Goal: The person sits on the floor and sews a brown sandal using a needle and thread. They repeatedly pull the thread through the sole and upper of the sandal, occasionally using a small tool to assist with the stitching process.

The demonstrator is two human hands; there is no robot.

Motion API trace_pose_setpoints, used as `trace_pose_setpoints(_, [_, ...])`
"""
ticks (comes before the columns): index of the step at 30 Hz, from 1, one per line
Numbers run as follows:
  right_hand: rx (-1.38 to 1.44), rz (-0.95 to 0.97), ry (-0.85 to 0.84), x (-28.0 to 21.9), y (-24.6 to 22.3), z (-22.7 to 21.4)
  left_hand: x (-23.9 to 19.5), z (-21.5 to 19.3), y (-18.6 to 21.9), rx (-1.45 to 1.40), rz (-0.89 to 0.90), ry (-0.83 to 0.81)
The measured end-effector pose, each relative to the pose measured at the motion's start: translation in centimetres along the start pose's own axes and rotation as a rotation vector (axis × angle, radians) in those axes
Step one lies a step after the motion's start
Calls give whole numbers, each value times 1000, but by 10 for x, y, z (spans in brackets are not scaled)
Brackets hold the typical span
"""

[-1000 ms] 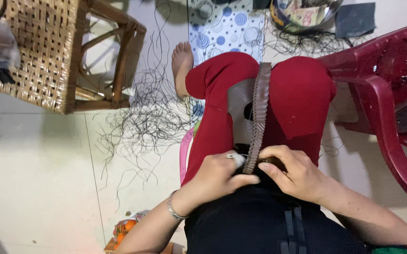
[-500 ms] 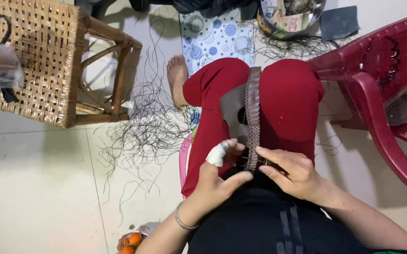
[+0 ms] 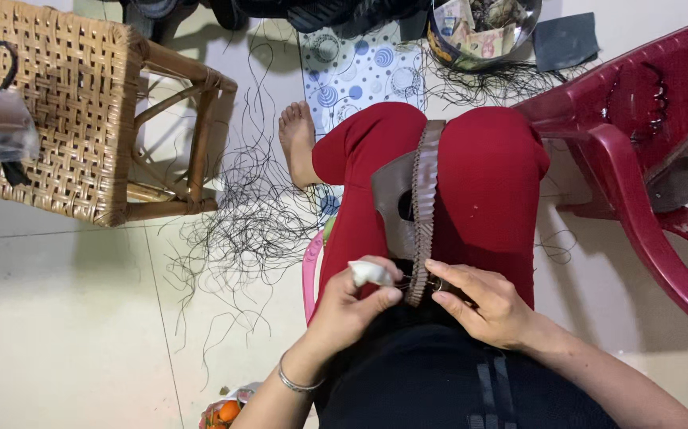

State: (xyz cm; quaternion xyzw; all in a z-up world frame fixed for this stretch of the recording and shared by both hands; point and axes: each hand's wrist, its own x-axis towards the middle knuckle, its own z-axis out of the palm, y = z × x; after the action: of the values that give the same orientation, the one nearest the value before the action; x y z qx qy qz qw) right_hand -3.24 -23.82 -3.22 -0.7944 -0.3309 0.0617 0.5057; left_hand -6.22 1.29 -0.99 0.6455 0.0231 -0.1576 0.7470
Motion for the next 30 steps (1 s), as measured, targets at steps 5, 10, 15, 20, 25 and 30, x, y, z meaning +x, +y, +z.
trace_pose_setpoints(5, [101, 163, 108, -2, 3, 4, -12, -11, -43, -236, -220, 57])
trace_pose_setpoints(10, [169, 317, 139, -9, 6, 9, -14, -35, -8, -58, -285, 21])
trace_pose_setpoints(15, [181, 328, 165, -18, 16, 8, -22, -38, 12, -108, 31, -213])
trace_pose_setpoints(20, [225, 258, 140, -13, 21, 4, -10, -21, 18, -391, 214, -182])
trace_pose_setpoints(25, [245, 232, 140, 0, 14, -2, -5, -73, 24, -29, 164, -2])
trace_pose_setpoints(30, [284, 269, 122, 3, 13, 2, -31, -124, 2, 1782, -362, 191])
